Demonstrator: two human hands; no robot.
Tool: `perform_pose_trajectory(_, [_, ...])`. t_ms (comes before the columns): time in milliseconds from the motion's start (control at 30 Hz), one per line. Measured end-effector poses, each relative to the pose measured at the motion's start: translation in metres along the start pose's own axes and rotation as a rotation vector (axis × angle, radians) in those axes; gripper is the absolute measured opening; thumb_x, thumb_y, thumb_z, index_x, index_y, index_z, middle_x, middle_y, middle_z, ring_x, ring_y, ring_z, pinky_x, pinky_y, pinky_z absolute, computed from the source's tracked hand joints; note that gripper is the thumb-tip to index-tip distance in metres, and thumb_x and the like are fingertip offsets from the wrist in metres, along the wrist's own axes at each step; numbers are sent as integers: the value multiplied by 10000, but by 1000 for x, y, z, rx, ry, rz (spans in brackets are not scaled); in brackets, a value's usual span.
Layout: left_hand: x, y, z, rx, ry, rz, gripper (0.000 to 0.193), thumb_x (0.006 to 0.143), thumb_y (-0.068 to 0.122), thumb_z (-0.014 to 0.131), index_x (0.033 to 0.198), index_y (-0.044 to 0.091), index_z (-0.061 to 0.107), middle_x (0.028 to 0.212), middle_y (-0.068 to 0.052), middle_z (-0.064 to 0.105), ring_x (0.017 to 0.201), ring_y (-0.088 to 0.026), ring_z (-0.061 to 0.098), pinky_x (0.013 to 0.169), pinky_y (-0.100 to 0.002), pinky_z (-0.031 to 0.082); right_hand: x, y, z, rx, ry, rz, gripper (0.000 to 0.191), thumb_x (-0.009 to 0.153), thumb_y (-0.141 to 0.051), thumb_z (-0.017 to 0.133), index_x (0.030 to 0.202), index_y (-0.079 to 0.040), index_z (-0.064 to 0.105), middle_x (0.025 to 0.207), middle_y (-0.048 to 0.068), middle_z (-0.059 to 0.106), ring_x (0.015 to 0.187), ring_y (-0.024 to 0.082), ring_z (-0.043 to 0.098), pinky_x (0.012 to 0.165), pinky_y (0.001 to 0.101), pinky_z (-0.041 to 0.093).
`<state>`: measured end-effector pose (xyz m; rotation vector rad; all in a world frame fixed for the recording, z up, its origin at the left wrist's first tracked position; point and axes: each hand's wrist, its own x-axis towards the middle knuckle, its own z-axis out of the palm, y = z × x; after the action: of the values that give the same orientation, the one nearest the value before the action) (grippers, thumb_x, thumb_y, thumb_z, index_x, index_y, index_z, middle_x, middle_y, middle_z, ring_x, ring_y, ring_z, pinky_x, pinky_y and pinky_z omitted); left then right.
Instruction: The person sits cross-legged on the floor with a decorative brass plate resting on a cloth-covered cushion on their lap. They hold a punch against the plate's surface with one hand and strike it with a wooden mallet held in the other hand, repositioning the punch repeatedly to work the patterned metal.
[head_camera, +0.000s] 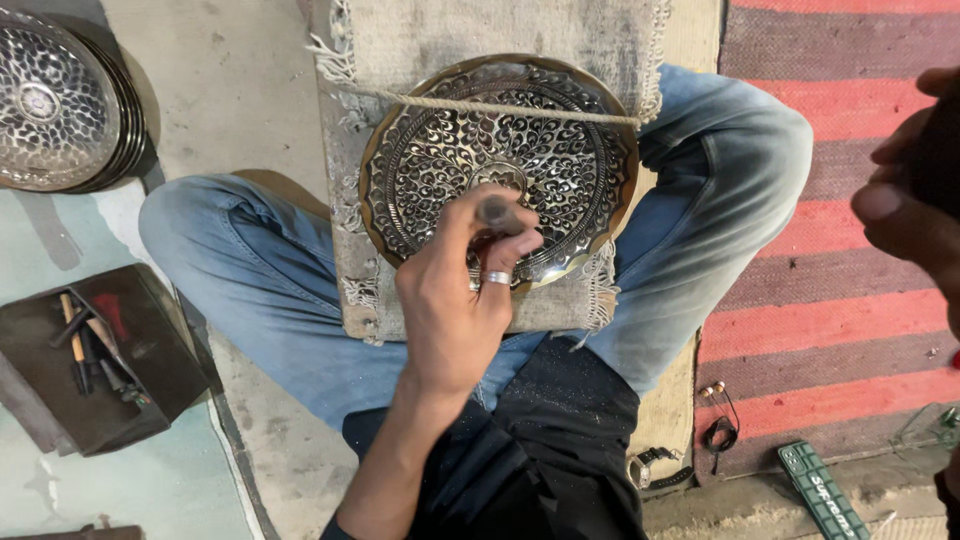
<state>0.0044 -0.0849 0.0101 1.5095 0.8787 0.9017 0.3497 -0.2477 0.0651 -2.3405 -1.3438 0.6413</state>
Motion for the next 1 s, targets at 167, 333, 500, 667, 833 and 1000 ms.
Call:
perform_pose_trajectory(167, [10,-11,-15,89,-291,127,434,962,-94,675,1353,60,566,1149,-129,757,1093,-226,775,924,-301,631,-7,-37,16,13,3,125,426,955,-164,748,1314,19,611,1133,117,656,1124,282,655,975,442,532])
perform_pose_trajectory(333, [38,-19,-19,46,-573,265,407,985,-158,595,1322,70,582,1201,-141,744,1128,-247,761,911,-274,627,-25,-77,34,259,95,176,459,906,-40,765,1324,13,583,1141,109,665,1115,247,651,997,396,516])
perform_pose_trajectory(500, [44,-3,-15,31,-456,230,378,1006,-165,578,1310,59,581,1224,-137,738,1154,-237,763,932,-275,628,-36,-91,56,632,218,91,574,841,61,777,1345,-48,525,1113,44,678,1076,131,686,990,280,578])
perform_pose_trajectory(667, [10,10,-12,84,-112,22,364,973,-95,691,1290,46,582,1103,-101,773,1057,-199,793,904,-297,673,-35,-88,58,607,196,67,415,943,103,790,1242,2,520,1135,87,680,1048,140,672,988,276,587])
perform_pose_trajectory(833, [18,-12,-16,97,-348,229,420,988,-143,613,1330,101,597,1166,-113,759,1078,-203,787,869,-267,679,-32,-93,55,606,240,67,506,894,62,772,1330,-26,531,1129,52,670,1082,122,684,1011,273,579])
perform_pose_trajectory(1000, [52,-24,-19,166,-659,377,569,929,-232,501,1402,74,582,1174,-176,739,948,-252,785,578,-197,591,-34,-92,64,604,243,12,489,920,63,809,1311,3,521,1126,79,682,1048,131,696,955,269,594])
